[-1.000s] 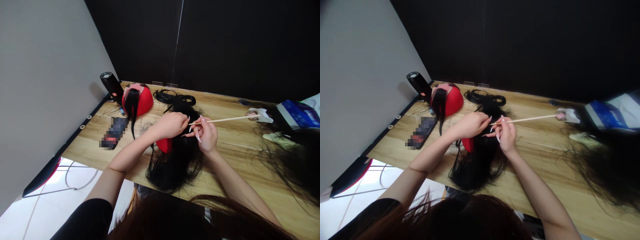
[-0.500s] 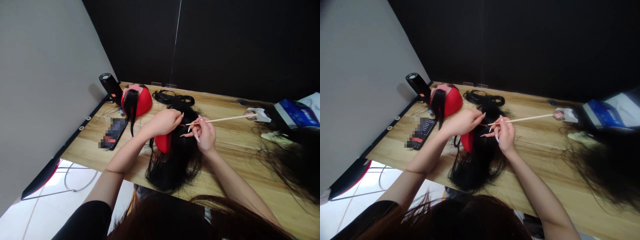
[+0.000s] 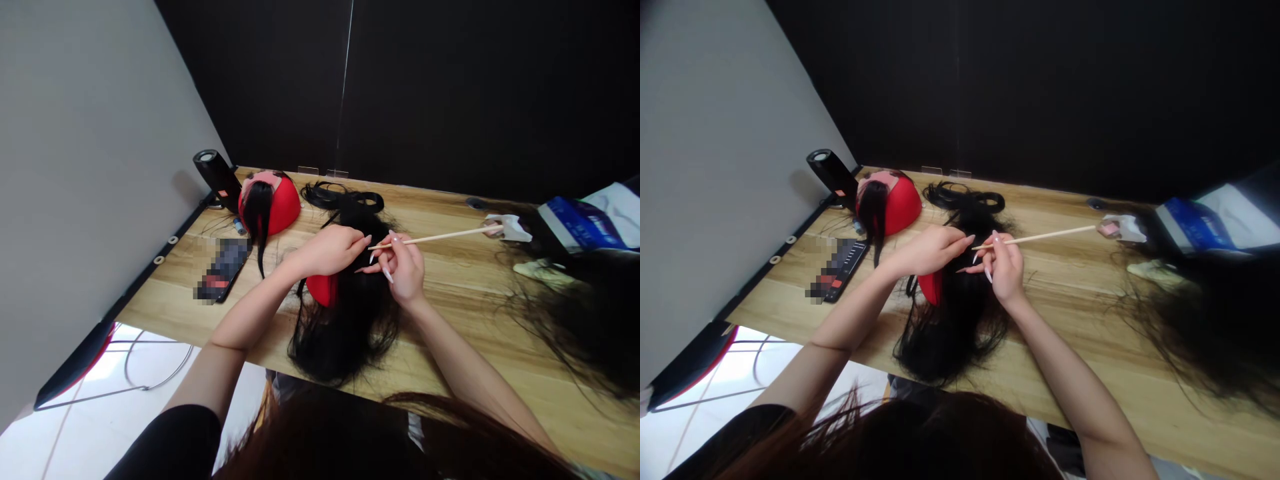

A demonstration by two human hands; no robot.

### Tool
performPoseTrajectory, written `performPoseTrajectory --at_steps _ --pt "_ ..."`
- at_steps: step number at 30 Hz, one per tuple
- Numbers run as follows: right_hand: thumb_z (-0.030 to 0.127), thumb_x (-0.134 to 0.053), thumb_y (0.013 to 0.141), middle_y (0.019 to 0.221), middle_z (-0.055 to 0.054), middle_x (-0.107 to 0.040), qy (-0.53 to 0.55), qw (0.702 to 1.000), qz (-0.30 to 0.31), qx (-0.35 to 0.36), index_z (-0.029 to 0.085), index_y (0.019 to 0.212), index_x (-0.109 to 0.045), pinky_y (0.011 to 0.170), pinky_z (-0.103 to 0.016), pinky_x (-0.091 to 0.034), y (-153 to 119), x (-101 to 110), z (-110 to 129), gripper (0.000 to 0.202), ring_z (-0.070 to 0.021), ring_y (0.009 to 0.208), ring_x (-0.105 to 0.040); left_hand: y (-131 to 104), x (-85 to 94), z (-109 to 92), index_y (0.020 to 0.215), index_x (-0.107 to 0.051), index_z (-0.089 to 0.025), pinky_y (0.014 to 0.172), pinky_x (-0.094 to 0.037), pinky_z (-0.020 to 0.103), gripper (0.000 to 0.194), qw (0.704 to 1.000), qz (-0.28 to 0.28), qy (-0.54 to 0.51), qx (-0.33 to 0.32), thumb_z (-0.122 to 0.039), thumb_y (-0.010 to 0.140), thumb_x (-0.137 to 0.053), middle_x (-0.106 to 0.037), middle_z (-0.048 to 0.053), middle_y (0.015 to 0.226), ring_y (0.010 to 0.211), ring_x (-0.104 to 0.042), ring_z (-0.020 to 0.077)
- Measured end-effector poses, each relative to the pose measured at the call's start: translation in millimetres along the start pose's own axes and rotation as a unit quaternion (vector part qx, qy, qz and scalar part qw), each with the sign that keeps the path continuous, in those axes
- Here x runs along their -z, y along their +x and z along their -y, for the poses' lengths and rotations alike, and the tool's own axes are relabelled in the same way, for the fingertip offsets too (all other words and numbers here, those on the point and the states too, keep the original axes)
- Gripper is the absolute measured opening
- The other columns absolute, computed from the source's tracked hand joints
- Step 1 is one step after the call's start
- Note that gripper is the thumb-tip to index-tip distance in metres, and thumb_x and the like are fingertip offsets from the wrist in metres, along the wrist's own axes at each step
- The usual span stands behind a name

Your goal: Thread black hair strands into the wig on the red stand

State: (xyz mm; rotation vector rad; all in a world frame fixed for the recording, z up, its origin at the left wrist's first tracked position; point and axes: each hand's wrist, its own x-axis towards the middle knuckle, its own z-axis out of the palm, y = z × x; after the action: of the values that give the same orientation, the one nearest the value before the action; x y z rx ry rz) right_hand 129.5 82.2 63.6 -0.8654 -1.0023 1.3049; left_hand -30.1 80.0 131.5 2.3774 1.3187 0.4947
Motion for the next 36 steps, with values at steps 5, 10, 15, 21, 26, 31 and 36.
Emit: performPoseTrajectory --at_steps 5,10,15,21,26,31,36 --pt "0.05 -0.067 0.076 0.058 0.003 -0.061 0.013 1.0 0.003 -0.003 0.019 0.074 -0.055 0.041 -0.027 -0.058 -0.3 0.6 -1.0 0.033 -0.0041 0.034 -0.038 2.4 -4.9 0.7 0.069 -0.063 -0.014 0.058 -0.032 0.026 0.047 0.999 0.001 0.048 0.017 -0.036 0.099 -0.034 -0.065 0.006 0.069 0.058 -0.051 0.0134" --pt "0.049 -0.067 0.075 0.059 0.002 -0.062 0.023 1.0 0.004 0.001 0.019 0.073 -0.055 0.041 -0.028 -0.058 -0.7 1.3 -1.4 0.033 -0.0045 0.034 -0.039 2.9 -6.5 2.8 0.069 -0.063 -0.014 0.057 -0.03 0.027 0.045 0.997 -0.004 0.072 0.016 -0.035 0.099 -0.035 -0.066 0.006 0.07 0.059 -0.051 0.0139" --pt "0.051 -0.065 0.077 0.058 0.003 -0.061 0.019 1.0 0.006 0.0 0.02 0.073 -0.055 0.042 -0.029 -0.059 -0.4 1.9 -1.8 0.033 -0.0045 0.034 -0.038 2.1 -6.0 6.0 0.069 -0.062 -0.015 0.058 -0.03 0.028 0.045 0.997 -0.009 0.074 0.01 -0.035 0.098 -0.035 -0.066 0.006 0.071 0.061 -0.052 0.0146" --pt "0.051 -0.064 0.079 0.059 0.003 -0.061 0.014 1.0 0.009 0.001 0.02 0.075 -0.053 0.041 -0.026 -0.057 1.2 3.1 -4.1 0.033 -0.0045 0.034 -0.039 -0.6 1.0 7.3 0.066 -0.061 -0.015 0.056 -0.028 0.028 0.043 0.997 -0.01 0.068 0.019 -0.033 0.097 -0.037 -0.064 0.006 0.069 0.058 -0.05 0.0137" --pt "0.049 -0.064 0.079 0.06 0.003 -0.062 0.018 1.0 0.009 -0.005 0.02 0.075 -0.054 0.039 -0.024 -0.055 1.4 3.5 -4.3 0.032 -0.0043 0.035 -0.039 -2.1 8.9 9.5 0.06 -0.051 -0.015 0.059 -0.03 0.026 0.041 0.999 -0.033 -0.005 0.0 -0.031 0.096 -0.04 -0.055 0.001 0.063 0.058 -0.044 0.0109" --pt "0.049 -0.066 0.077 0.058 0.003 -0.061 0.022 1.0 0.008 -0.007 0.02 0.074 -0.054 0.037 -0.022 -0.053 1.4 2.6 -3.2 0.032 -0.0041 0.034 -0.039 -1.5 12.5 6.8 0.059 -0.043 -0.016 0.057 -0.032 0.023 0.044 0.972 -0.02 -0.235 -0.019 -0.042 0.095 -0.042 -0.042 -0.003 0.057 0.056 -0.038 0.0082" --pt "0.052 -0.066 0.076 0.056 0.005 -0.06 0.019 1.0 0.01 -0.008 0.02 0.074 -0.053 0.041 -0.026 -0.057 1.9 2.0 -3.8 0.035 -0.004 0.033 -0.037 4.7 0.3 14.5 0.058 -0.038 -0.017 0.057 -0.037 0.024 0.046 0.905 -0.008 -0.426 -0.002 -0.049 0.091 -0.048 -0.034 -0.006 0.053 0.05 -0.037 0.0063"
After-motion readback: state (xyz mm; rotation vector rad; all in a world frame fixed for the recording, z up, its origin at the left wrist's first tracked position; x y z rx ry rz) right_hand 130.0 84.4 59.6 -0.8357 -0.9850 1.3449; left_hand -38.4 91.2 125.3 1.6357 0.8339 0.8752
